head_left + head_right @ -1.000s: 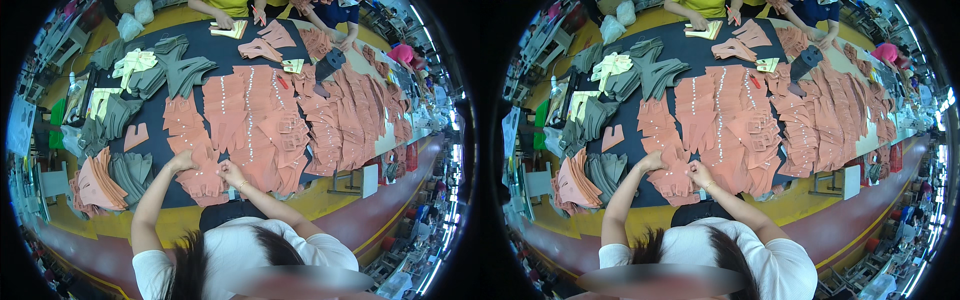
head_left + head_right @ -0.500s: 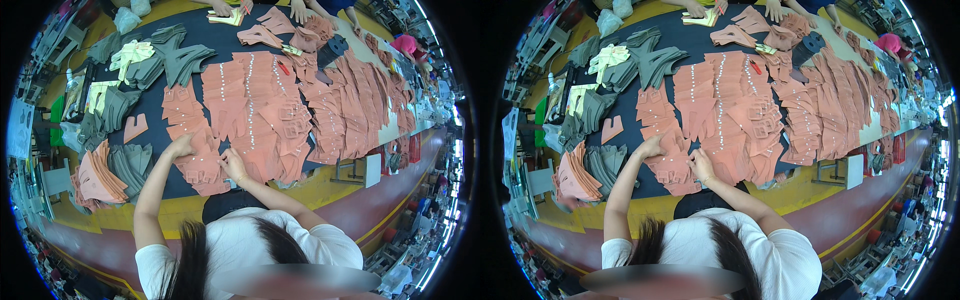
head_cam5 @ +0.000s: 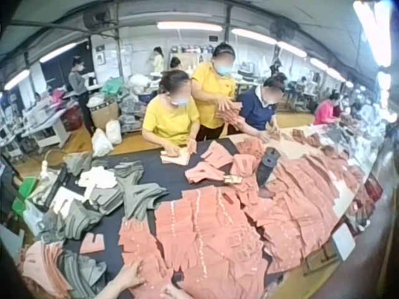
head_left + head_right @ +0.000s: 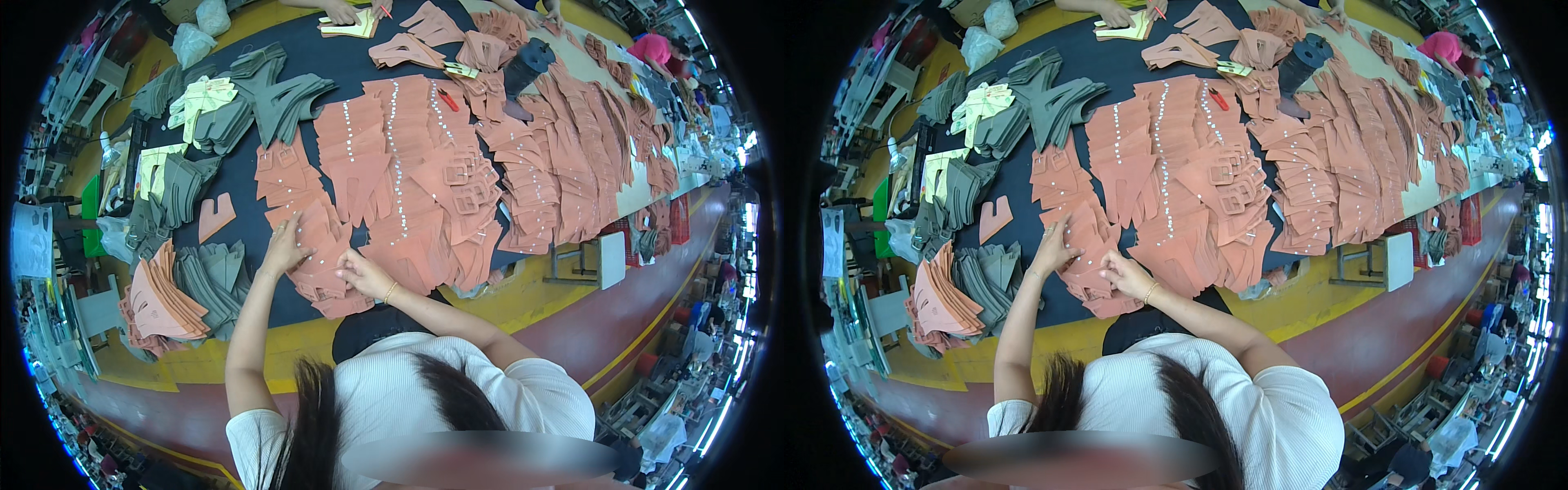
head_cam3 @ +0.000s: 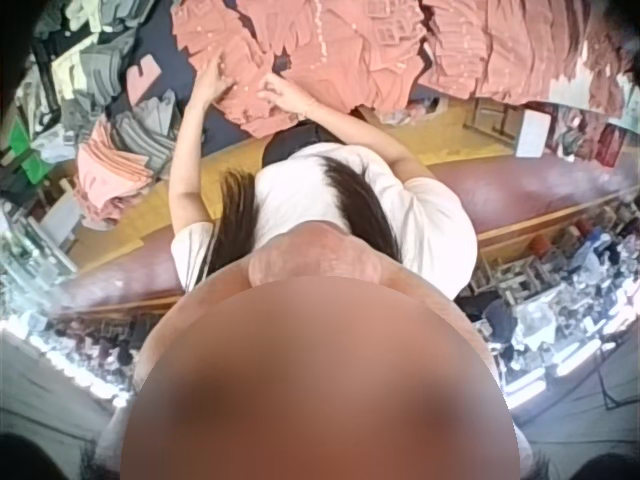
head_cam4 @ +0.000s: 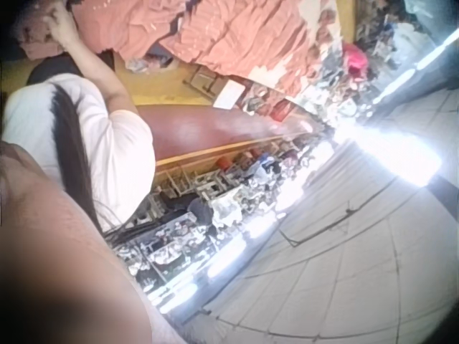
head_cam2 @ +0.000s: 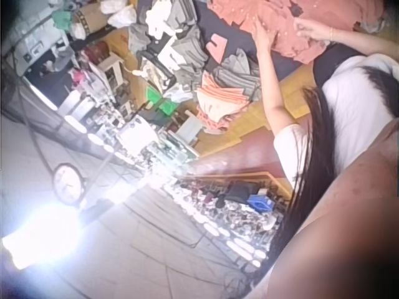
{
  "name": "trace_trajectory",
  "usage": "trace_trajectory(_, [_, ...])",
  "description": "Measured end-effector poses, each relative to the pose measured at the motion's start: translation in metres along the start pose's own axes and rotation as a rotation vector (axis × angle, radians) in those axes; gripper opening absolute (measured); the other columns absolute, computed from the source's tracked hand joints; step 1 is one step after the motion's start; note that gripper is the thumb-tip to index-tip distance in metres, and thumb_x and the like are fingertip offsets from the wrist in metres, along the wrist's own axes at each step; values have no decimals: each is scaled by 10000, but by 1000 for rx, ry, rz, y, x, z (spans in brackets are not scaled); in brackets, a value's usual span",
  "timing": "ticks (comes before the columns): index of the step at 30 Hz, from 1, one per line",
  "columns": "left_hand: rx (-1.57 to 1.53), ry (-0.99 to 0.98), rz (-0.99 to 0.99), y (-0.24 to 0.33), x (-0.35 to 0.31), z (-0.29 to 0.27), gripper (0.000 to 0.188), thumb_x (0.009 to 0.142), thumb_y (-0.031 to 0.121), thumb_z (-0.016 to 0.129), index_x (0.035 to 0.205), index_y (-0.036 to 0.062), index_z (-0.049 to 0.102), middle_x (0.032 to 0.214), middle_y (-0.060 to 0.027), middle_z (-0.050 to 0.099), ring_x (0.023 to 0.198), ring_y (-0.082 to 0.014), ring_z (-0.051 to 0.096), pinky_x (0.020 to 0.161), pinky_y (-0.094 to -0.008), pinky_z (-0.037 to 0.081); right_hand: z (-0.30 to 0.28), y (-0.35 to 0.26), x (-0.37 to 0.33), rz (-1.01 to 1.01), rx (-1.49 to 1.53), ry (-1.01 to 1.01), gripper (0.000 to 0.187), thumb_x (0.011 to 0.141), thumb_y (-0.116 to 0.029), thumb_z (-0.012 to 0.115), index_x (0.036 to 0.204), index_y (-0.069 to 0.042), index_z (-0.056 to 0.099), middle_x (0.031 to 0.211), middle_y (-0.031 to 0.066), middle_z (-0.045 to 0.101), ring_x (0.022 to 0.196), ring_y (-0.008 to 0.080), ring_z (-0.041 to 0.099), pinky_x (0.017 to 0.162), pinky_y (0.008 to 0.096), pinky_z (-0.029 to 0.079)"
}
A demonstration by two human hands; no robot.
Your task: The person sorts and stacks light pink fabric pieces on a large table. They repeatedly pick up pieces, align them, and place them into neat piles while occasionally moving other stacks aside.
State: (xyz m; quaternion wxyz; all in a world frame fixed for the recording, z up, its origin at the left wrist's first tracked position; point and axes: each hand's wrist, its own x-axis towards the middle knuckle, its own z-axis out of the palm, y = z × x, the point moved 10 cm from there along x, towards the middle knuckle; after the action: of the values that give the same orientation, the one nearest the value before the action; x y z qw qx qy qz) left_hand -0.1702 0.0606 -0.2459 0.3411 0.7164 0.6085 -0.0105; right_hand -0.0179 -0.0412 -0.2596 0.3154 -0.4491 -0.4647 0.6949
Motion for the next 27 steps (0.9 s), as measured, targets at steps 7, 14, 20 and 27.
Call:
trace_trajectory(7, [32, 70, -32, -1, -11, 0, 943, 697, 265, 813, 1476, 68, 319, 1392, -213, 411, 1305, -389, 393, 1085, -456, 335, -23, 46, 12, 275, 38, 55, 188, 934, -139, 617, 1024, -76, 465, 881, 16, 575, 782, 99, 603, 604, 276, 553])
trace_trajectory(14, [224, 447, 170, 42, -57, 5, 752, 842, 319, 702, 1482, 148, 344, 1539, -199, 249, 1425, -407, 214, 1140, -534, 213, -52, -1, 15, -130, -410, 302, 276, 847, -81, 681, 1067, -49, 517, 913, 85, 576, 744, 178, 631, 694, 311, 535])
trace_trajectory(20, [378, 327, 183, 49, -72, 59, 711, 890, 446, 611, 1500, 205, 336, 1588, -169, 161, 1463, -393, 116, 1148, -589, 121, -130, -86, -7, -294, -762, 392, 206, 846, -127, 663, 1026, -50, 599, 951, 112, 593, 878, 255, 622, 811, 365, 507])
trace_trajectory(27, [351, 376, 165, 47, -75, 58, 719, 888, 432, 625, 1501, 204, 326, 1594, -188, 109, 1463, -422, 72, 1141, -615, 92, -255, -159, 3, -213, -1585, 485, 605, 778, -309, 739, 1301, -109, 510, 1330, 96, 509, 1228, 311, 489, 1019, 479, 393])
